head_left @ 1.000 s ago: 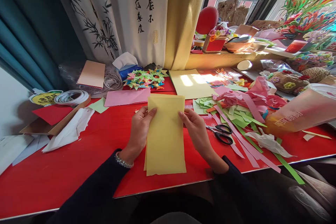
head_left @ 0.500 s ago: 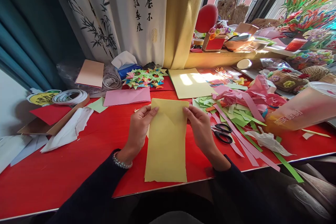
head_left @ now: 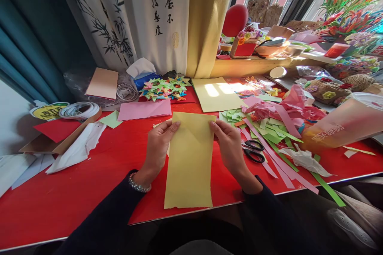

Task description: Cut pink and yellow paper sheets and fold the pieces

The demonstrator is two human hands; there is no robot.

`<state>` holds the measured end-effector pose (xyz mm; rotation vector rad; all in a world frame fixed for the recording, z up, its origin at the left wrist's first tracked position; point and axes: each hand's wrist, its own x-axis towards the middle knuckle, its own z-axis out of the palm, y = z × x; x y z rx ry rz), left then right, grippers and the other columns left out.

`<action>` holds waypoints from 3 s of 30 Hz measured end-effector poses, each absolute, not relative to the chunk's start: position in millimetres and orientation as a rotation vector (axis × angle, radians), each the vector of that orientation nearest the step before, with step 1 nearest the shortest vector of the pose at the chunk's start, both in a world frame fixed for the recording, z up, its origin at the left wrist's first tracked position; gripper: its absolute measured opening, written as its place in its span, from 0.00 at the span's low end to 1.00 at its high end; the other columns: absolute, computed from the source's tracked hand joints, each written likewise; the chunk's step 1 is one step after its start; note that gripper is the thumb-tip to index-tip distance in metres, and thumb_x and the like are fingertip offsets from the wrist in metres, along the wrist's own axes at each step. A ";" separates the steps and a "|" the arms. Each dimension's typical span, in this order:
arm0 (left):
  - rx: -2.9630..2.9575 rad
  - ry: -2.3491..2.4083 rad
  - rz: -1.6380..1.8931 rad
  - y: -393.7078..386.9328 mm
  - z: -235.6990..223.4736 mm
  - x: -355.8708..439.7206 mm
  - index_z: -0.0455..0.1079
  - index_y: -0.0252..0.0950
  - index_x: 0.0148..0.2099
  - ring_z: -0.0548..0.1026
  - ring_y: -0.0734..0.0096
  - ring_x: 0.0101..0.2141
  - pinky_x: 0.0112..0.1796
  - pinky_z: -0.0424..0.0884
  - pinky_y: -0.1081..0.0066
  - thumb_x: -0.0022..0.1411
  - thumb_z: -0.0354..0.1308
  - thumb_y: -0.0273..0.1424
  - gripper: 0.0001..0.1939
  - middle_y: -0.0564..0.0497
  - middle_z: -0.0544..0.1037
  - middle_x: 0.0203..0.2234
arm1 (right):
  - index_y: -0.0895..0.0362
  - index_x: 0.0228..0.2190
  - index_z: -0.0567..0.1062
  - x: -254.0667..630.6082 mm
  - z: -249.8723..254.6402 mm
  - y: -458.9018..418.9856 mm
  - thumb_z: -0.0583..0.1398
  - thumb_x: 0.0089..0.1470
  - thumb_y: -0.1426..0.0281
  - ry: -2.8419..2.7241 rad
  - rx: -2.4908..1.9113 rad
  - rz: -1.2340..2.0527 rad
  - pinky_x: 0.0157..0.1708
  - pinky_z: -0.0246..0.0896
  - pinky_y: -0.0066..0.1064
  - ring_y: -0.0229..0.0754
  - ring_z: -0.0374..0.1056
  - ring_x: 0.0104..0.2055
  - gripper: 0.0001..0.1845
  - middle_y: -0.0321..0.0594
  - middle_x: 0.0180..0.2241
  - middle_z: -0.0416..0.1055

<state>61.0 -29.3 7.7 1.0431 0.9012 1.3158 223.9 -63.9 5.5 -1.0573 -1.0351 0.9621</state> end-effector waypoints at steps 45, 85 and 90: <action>1.437 0.929 1.252 -31.0 62.1 44.0 0.75 0.35 0.31 0.59 0.84 0.14 0.16 0.55 0.80 0.51 0.65 0.36 0.09 0.57 0.68 0.16 | 0.54 0.43 0.75 238.9 62.5 -74.4 0.56 0.56 0.59 -1.319 -1.141 1.207 0.32 0.70 0.34 0.46 0.73 0.40 0.17 0.42 0.42 0.75; 1.997 1.089 1.344 -28.9 108.8 32.5 0.78 0.42 0.29 0.71 0.69 0.27 0.26 0.62 0.72 0.52 0.64 0.36 0.05 0.52 0.77 0.24 | 0.53 0.35 0.73 249.9 79.6 -109.2 0.55 0.57 0.59 -1.916 -1.499 0.853 0.19 0.54 0.27 0.38 0.65 0.25 0.11 0.35 0.26 0.71; 1.592 1.222 1.412 -17.9 81.6 3.6 0.78 0.42 0.30 0.71 0.69 0.30 0.28 0.66 0.73 0.46 0.68 0.35 0.06 0.52 0.78 0.26 | 0.55 0.27 0.76 272.1 64.7 -104.8 0.60 0.52 0.58 -1.554 -1.435 1.085 0.22 0.59 0.28 0.38 0.66 0.26 0.13 0.37 0.24 0.72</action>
